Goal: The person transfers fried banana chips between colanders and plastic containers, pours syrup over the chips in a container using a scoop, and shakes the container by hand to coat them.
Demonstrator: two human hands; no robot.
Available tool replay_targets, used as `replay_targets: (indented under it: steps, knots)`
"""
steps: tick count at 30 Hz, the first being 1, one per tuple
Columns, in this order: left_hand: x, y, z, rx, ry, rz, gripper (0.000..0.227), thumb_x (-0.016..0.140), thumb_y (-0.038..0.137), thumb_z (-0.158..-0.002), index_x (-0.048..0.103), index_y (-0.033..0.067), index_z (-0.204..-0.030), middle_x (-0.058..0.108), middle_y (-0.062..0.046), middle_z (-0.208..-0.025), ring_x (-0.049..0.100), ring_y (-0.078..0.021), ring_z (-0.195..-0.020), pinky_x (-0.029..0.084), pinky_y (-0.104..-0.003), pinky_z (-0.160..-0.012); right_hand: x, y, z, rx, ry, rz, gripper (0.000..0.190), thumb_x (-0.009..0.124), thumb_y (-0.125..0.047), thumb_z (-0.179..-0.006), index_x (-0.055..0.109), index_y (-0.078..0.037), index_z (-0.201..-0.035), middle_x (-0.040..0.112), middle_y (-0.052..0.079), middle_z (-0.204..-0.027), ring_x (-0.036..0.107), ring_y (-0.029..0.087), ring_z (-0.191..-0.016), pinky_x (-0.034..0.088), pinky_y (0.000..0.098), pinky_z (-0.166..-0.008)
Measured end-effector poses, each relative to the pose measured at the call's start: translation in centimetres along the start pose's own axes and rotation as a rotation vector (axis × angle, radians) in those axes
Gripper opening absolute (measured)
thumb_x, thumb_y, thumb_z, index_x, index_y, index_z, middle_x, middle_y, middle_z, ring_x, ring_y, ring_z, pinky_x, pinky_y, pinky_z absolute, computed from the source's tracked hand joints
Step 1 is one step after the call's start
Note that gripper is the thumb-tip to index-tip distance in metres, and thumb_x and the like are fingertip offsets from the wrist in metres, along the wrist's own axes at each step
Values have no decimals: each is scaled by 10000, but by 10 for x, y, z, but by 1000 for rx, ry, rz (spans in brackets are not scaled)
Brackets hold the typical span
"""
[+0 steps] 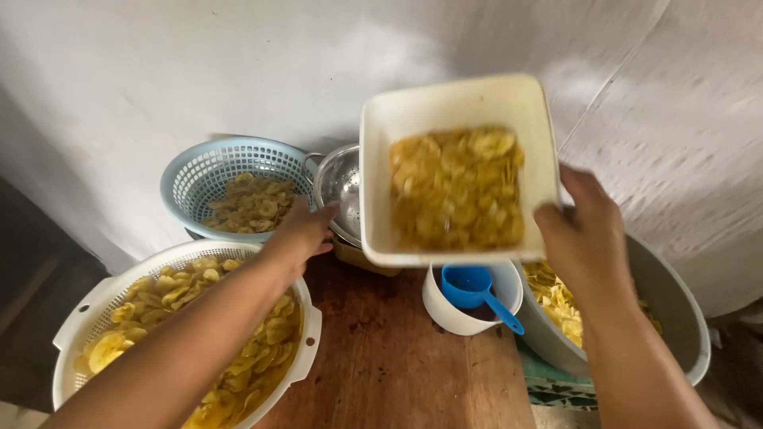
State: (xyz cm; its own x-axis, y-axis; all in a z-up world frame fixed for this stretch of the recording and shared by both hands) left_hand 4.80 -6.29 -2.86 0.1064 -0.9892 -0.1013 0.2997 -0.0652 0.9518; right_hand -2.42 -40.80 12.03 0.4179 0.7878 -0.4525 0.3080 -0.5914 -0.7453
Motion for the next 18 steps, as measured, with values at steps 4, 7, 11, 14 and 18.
replay_targets:
  steps: [4, 7, 11, 14, 18]
  knots:
    - [25, -32, -57, 18, 80, 96, 639, 610, 157, -997, 220, 6, -1480, 627, -238, -1143, 639, -258, -743, 588, -361, -587, 48, -47, -28, -564, 170, 442, 536, 688, 3, -851, 602, 11, -1380, 571, 193, -1375, 702, 413, -997, 576, 428, -816]
    - [38, -34, -61, 36, 65, 184, 537, 569, 72, -981, 250, 42, -1412, 609, -232, -1159, 705, -316, -814, 628, -389, -568, 92, -33, -46, -504, 129, 565, 599, 697, -52, -801, 558, 35, -1377, 534, 233, -1325, 685, 427, -736, 553, 478, -616]
    - [42, -28, -56, 57, 27, 185, 472, 561, 43, -957, 343, 69, -1374, 606, -201, -1206, 749, -357, -909, 628, -400, -595, 148, -17, -50, -658, 136, 737, 556, 642, -46, -846, 573, 30, -1392, 555, 184, -1320, 702, 330, -697, 565, 421, -580]
    - [39, -37, -67, 54, 35, 186, 549, 541, -14, -936, 297, 90, -1416, 559, -210, -1233, 736, -395, -918, 631, -426, -608, 175, -4, -43, -782, 116, 807, 500, 612, -37, -898, 576, 20, -1394, 566, 139, -1305, 701, 252, -729, 569, 361, -585]
    - [30, -46, -88, 209, 108, -83, 568, 611, 17, -966, 296, 15, -1439, 621, -251, -1199, 766, -368, -922, 653, -402, -634, 188, -3, -30, -923, 102, 873, 549, 611, -55, -871, 573, 8, -1415, 568, 112, -1277, 684, 189, -776, 553, 315, -577]
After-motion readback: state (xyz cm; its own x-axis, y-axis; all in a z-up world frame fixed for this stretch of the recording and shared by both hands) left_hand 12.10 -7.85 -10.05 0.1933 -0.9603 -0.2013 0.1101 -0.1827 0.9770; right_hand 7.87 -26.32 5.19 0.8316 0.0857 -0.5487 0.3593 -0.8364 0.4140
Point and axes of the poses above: each hand's wrist, its own z-axis away from the middle knuckle, its own x-axis out of the palm, y = z × x, the point moved 7 cm from there along -z, towards the middle knuckle
